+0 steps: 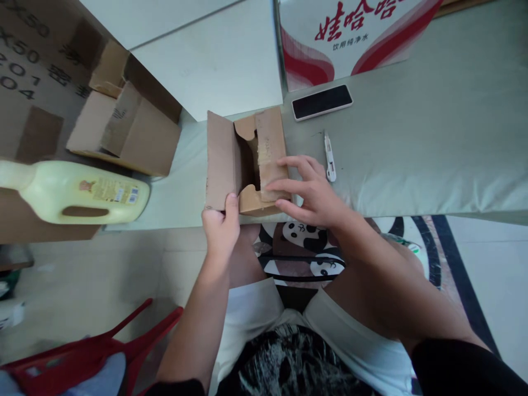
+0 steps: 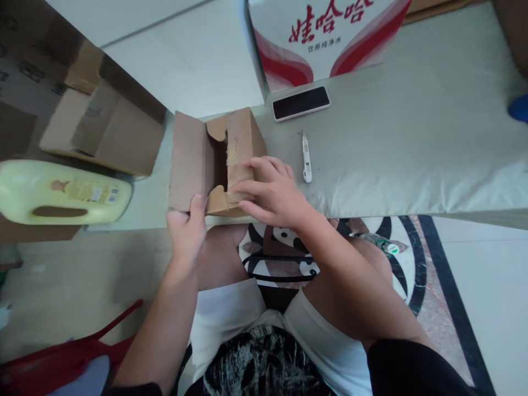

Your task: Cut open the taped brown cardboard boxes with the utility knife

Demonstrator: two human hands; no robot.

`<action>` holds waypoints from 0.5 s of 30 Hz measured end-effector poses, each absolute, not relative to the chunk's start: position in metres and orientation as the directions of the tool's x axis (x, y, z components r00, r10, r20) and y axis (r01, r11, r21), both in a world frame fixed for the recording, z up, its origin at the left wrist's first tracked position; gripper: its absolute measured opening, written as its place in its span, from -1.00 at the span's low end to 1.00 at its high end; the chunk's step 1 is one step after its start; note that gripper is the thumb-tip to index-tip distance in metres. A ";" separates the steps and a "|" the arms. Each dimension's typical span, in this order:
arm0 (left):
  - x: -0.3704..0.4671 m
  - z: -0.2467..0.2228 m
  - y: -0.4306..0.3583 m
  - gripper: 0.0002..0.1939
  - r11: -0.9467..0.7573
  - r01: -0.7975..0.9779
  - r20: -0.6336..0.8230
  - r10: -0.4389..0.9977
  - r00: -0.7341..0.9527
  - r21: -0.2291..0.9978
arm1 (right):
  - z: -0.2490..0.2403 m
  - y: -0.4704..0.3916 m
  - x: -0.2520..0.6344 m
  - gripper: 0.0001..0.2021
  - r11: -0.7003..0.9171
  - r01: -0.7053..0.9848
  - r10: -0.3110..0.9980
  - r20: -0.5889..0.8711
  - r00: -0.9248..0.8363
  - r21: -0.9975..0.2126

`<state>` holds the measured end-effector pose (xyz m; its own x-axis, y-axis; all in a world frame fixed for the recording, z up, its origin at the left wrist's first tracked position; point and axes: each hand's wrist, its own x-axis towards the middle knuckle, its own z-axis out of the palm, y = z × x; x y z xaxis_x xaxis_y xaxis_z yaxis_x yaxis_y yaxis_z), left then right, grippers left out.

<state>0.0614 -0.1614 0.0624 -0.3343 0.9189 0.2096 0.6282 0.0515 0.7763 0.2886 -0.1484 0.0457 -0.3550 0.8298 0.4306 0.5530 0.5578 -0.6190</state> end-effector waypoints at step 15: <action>0.057 0.054 -0.160 -0.59 -0.007 0.558 0.235 0.912 -0.338 0.830 | 0.042 -0.150 0.280 -0.59 0.487 0.628 0.870 0.397 -0.291 -0.607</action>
<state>0.0574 -0.1602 0.0538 -0.3378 0.9115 0.2346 0.5581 -0.0067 0.8298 0.2798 -0.1498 0.0417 -0.2915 0.8703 0.3969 0.6281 0.4871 -0.6068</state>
